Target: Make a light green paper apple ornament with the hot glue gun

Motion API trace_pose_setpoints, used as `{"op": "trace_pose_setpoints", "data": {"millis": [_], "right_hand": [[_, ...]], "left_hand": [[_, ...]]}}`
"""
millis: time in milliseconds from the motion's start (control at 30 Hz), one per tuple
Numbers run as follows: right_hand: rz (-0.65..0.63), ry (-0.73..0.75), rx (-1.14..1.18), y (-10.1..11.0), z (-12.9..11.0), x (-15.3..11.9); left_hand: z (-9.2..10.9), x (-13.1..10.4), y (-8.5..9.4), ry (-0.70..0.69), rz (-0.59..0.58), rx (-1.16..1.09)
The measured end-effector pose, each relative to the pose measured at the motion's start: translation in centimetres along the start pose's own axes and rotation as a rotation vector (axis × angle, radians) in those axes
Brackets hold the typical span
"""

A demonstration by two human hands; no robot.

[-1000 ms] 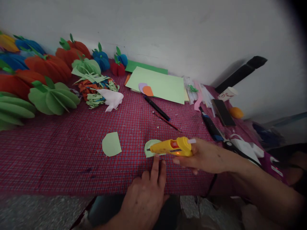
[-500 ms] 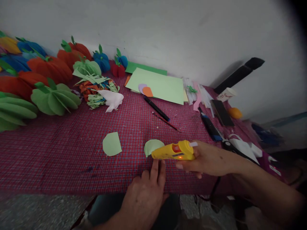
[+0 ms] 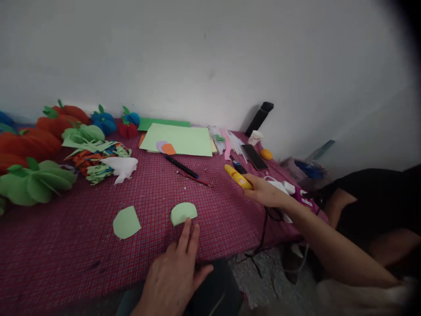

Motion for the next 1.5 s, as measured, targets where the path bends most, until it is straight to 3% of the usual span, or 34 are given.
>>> {"op": "trace_pose_setpoints", "data": {"millis": [133,267,333,433,533,667,800,967,1067,1167,1300,1500], "right_hand": [[0.101,0.122,-0.193,-0.1,1.2,2.0],[0.106,0.135,-0.285,-1.0,2.4,4.6],[0.106,0.14,-0.299,-1.4,2.7,5.6],[0.108,0.135,-0.318,-2.0,3.3,6.7],[0.089,0.139,-0.338,-2.4,3.8,7.3],[0.122,0.15,-0.391,-2.2,2.9,6.4],[0.242,0.233,-0.341,-2.1,-2.9,3.2],[-0.027,0.309,-0.081,-6.3,-13.2,0.4],[-0.149,0.419,-0.008,-9.0,-19.0,1.4],[-0.198,0.476,-0.15,-11.5,-23.3,4.1],[-0.305,0.48,-0.333,-14.6,-27.0,6.9],[-0.438,0.403,-0.438,-16.8,-28.8,7.0]], "left_hand": [[-2.2,-1.5,1.9,0.009,0.09,0.032],[-8.1,-2.8,3.1,0.035,0.17,0.086],[-11.8,-3.4,4.1,0.131,0.254,0.117],[-15.6,-4.1,4.5,0.276,0.251,0.137],[-16.7,-4.3,4.0,0.325,0.19,0.117],[-16.4,-4.0,3.0,0.31,0.167,0.096],[-16.5,-3.8,2.4,0.316,0.163,0.054],[-16.7,-3.4,2.4,0.334,0.154,-0.019],[-16.9,-3.3,2.2,0.353,0.158,-0.027],[-17.1,-3.9,2.2,0.377,0.209,0.004],[-16.7,-5.0,2.3,0.349,0.263,0.028],[-16.5,-5.4,1.2,0.329,0.229,0.019]]}}
Point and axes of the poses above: each hand's wrist, its own x-axis towards the middle knuckle, its own y-axis out of the back of the hand, z = x × y, the point moved 8 cm from there along x, towards the middle knuckle, and after that the axes turned 5 degrees about -y, right-handed, at the moved point
